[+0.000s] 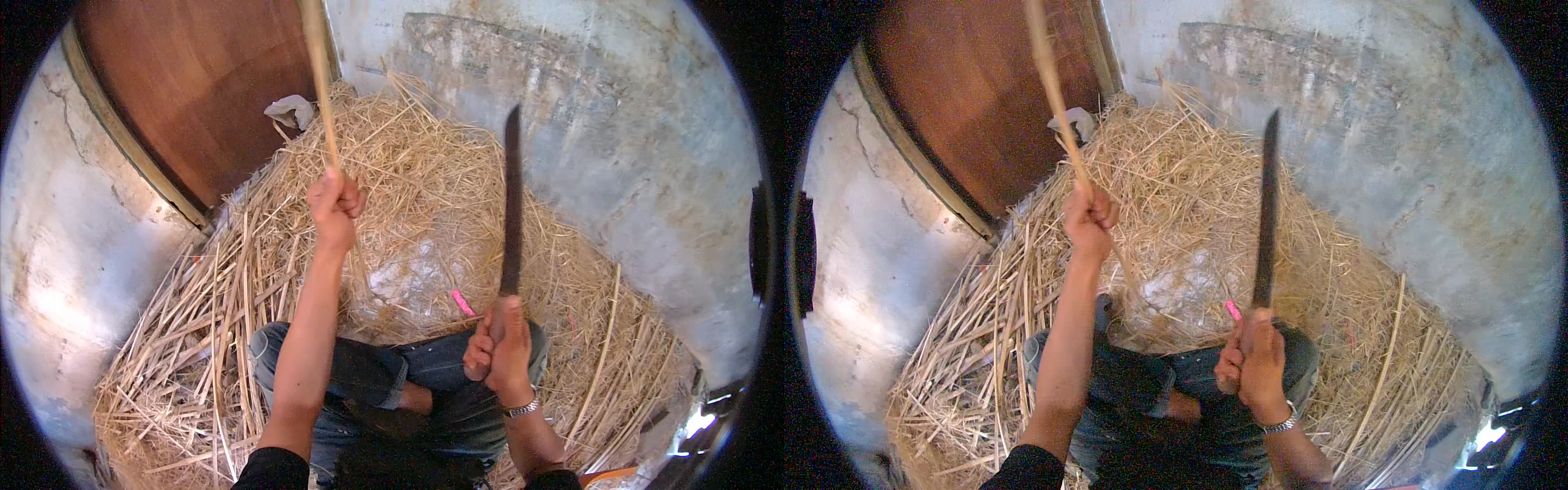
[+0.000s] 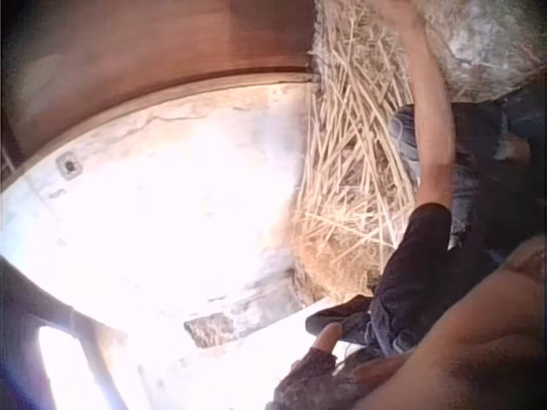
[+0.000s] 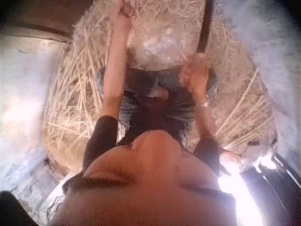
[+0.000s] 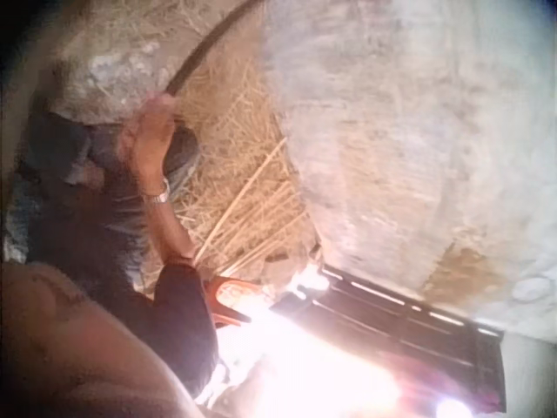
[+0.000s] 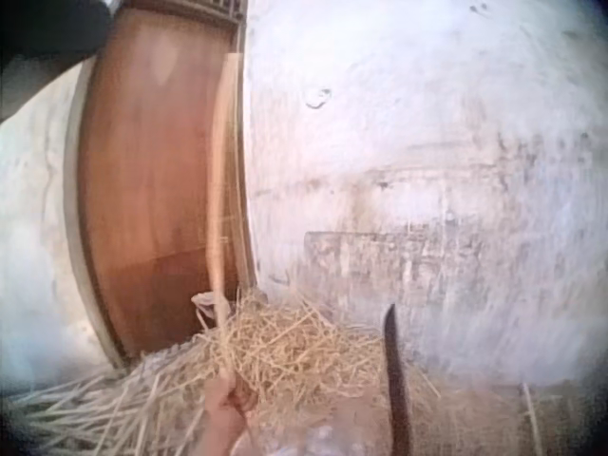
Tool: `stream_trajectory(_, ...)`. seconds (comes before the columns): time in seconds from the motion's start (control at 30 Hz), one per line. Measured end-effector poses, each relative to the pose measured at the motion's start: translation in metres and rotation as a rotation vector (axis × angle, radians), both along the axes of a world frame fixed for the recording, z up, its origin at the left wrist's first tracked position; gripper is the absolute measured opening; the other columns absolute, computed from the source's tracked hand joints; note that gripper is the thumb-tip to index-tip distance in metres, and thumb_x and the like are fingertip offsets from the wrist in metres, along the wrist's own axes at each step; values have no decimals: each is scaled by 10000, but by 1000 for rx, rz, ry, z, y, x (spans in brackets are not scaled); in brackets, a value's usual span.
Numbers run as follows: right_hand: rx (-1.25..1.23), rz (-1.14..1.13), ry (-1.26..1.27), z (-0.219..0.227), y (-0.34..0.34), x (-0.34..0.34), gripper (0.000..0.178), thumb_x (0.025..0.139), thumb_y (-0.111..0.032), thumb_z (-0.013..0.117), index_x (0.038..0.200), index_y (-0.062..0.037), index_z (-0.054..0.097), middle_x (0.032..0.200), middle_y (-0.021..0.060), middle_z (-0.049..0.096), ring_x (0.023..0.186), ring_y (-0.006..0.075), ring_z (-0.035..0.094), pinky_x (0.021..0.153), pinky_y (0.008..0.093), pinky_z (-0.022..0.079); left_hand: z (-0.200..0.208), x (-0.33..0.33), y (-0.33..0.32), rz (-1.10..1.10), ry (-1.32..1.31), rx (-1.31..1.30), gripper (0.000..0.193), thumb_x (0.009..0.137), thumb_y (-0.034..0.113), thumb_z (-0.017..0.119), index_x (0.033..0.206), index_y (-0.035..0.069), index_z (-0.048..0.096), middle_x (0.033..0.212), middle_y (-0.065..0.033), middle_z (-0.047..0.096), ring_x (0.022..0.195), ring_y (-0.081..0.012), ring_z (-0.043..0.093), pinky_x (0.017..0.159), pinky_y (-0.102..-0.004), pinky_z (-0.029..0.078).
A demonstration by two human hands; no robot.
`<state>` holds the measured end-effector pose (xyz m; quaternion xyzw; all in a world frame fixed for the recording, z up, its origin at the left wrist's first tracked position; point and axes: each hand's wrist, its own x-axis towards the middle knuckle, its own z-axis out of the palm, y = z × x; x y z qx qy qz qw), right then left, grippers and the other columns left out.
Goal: The person is stripping a piece of bamboo by hand using a large knife and then a smaller blade to refine the strip.
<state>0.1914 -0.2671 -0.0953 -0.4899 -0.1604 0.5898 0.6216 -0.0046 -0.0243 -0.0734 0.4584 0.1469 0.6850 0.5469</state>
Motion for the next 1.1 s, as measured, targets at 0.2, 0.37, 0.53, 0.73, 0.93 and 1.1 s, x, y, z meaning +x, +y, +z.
stream_trajectory(0.2, 11, 8, 109, -15, -10, -15, 555, 971, -639, 410, 891, -90, 430, 553, -7, 316, 358, 121, 321, 344, 310, 354, -7, -67, 9, -352, -99, -58, 536, 1020, 497, 397, 668, 94, 427, 517, 46, 266, 440, -88, 181, 444, -258, 207)
stream_trajectory(0.37, -193, 192, 39, -43, -16, -42, 574, 954, -652, 432, 878, -84, 451, 541, -4, 332, 360, 131, 347, 351, 313, 374, -7, -78, 14, -411, -109, -37, 565, 1028, 523, 344, 673, 91, 428, 502, 58, 247, 443, -84, 176, 450, -255, 196)
stream_trajectory(0.53, -168, 384, 1, -52, -26, -69, 522, 958, -594, 503, 863, -81, 480, 553, 7, 408, 389, 125, 398, 379, 316, 410, -6, -82, 11, -360, -103, -71, 612, 1020, 578, 312, 641, 106, 402, 507, 57, 239, 447, -79, 170, 442, -252, 190)
stream_trajectory(0.73, -289, 559, 119, -46, -24, -82, 537, 952, -613, 497, 838, -89, 489, 559, -5, 412, 415, 125, 403, 422, 327, 417, -3, -50, 9, -279, 34, -21, 623, 1005, 612, 331, 630, 118, 390, 522, 49, 255, 442, -72, 179, 427, -243, 196)
stream_trajectory(0.93, 468, 307, 398, -87, -3, -39, 557, 995, -587, 273, 930, -84, 505, 525, 37, 375, 394, 200, 375, 369, 373, 312, 3, -22, 6, -172, 155, -30, 635, 989, 631, 361, 618, 116, 373, 520, 35, 254, 442, -89, 198, 436, -255, 203)
stream_trajectory(1.1, -129, 536, -70, -67, -32, -88, 571, 971, -594, 463, 689, -98, 467, 510, 1, 417, 417, 153, 470, 407, 288, 421, 1, -22, 10, -135, 234, -15, 624, 987, 625, 380, 624, 118, 376, 521, 36, 260, 438, -87, 205, 435, -258, 199)
